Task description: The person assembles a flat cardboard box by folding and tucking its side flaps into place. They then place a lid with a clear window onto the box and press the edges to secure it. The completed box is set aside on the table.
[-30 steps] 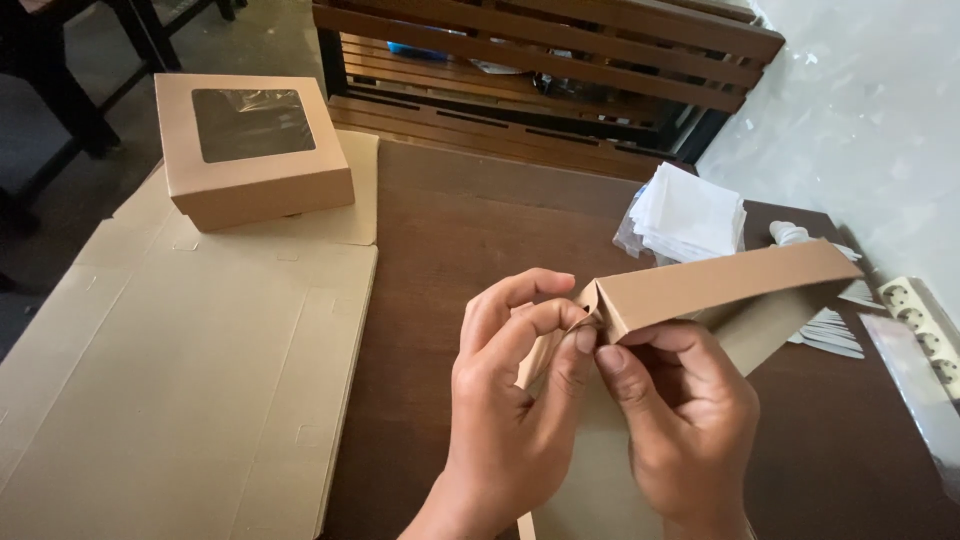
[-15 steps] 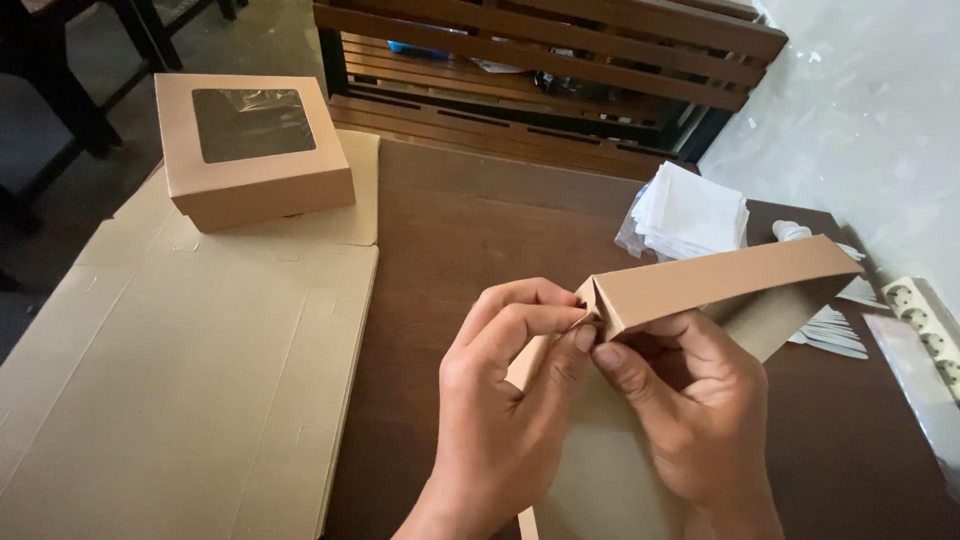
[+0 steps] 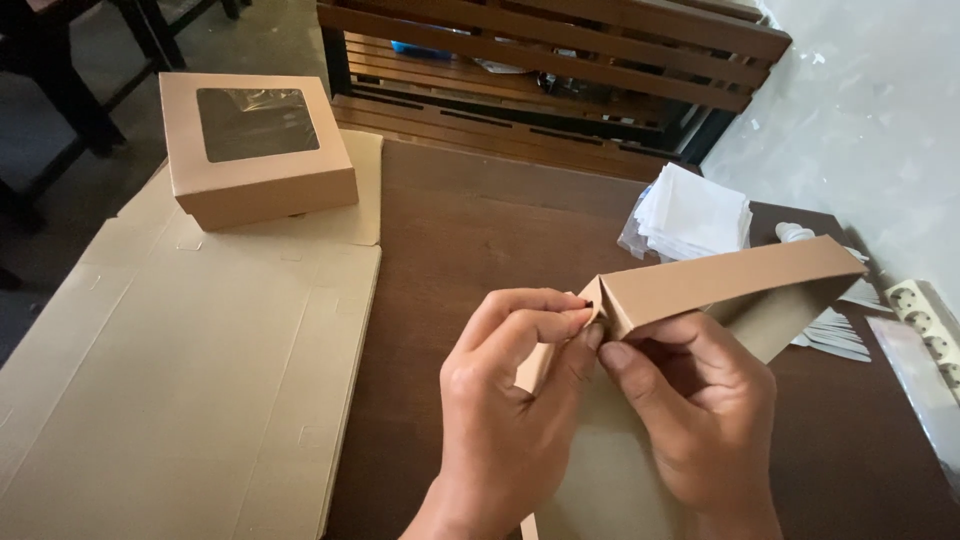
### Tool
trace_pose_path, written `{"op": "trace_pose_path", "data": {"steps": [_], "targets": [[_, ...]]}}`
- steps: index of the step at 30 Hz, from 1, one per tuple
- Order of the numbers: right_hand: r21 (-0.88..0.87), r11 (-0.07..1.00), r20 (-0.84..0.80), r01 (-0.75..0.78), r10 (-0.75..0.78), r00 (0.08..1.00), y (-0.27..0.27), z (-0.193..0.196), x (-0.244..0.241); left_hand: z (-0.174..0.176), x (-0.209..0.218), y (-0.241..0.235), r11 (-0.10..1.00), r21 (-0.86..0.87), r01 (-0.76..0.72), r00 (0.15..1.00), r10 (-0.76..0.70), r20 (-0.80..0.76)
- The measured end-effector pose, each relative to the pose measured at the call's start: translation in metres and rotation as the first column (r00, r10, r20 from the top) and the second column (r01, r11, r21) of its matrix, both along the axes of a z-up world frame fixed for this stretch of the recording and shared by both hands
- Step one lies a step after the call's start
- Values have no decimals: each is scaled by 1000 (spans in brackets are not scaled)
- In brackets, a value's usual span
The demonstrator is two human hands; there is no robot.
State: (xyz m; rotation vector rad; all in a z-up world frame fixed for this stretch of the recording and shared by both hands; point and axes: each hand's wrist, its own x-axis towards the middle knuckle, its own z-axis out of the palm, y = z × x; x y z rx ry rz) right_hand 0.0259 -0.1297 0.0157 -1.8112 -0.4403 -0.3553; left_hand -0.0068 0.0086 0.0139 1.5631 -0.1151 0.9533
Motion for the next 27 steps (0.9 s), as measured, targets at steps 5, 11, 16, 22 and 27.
{"op": "trace_pose_path", "data": {"steps": [5, 11, 16, 22, 27], "targets": [[-25, 989, 26, 145, -145, 989, 9, -2, -7, 0, 2, -2, 1000, -10, -17, 1000, 17, 22], [-55, 980, 32, 193, -191, 981, 12, 0, -12, -1, 3, -4, 1000, -16, -16, 1000, 16, 3], [-105, 971, 55, 217, -212, 976, 10, -2, -12, -2, 4, -7, 999, -28, -24, 999, 25, 25], [-71, 981, 42, 178, -175, 984, 11, 1, -13, -5, 5, -11, 997, -33, -65, 997, 65, 27], [-95, 981, 43, 167, -164, 986, 9, -1, -9, -6, 8, -12, 994, -12, -107, 992, 108, 71]]}}
